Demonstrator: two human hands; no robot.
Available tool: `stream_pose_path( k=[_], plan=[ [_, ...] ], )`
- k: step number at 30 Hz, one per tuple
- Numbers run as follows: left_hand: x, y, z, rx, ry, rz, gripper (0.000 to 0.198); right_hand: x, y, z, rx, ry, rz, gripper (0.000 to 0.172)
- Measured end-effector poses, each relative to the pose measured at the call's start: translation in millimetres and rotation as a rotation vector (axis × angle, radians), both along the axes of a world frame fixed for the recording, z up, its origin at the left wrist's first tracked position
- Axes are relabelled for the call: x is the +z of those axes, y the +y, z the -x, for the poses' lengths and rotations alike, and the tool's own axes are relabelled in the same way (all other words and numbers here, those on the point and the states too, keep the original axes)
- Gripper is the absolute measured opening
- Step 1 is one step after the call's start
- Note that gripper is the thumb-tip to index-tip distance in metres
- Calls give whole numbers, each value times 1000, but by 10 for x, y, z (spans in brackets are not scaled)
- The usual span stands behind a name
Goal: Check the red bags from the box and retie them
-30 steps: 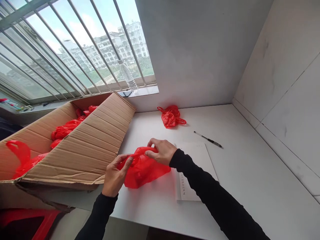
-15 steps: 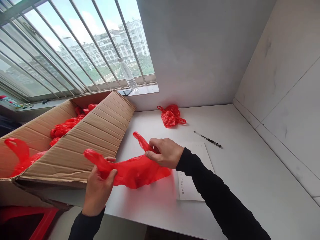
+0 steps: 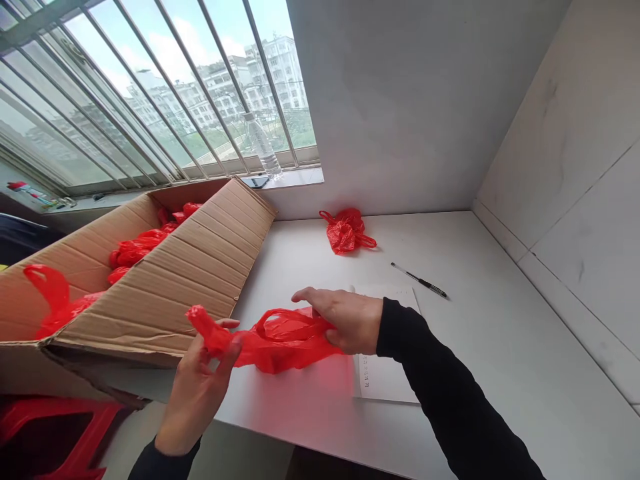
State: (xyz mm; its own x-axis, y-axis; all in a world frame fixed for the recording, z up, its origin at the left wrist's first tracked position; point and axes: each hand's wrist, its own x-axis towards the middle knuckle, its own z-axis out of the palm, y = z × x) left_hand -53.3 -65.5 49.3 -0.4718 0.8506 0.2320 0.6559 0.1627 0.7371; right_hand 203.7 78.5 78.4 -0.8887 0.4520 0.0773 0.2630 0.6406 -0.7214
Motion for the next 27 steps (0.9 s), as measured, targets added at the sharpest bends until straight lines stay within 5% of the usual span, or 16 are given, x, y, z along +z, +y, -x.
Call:
stream_pose_path(
  k=[3,7,11,14,18,22,27],
  plan=[
    [35,62,45,-31,-141,-41,45,35,3,38,-26,34,-51,61],
    [202,260,48,-107,-356,-179,35,107,7,179,-268,205,-80,14],
    [450,551,-39,-258,-775,-329,24,134,-13,298,-450,456,24,34],
    [561,678,-159,-352,-980,-160,27,126,-53,358,-389,559,119,32],
    [542,657,-351,-400,-759,80,29,51,-129,472,-247,454,82,26],
    [440,606,-433,-457,-557,83,34,-23,-176,544,-144,380,0,23],
    [384,627,-382,-389,-620,70,42,-2,-157,501,-340,346,112,38]
  ],
)
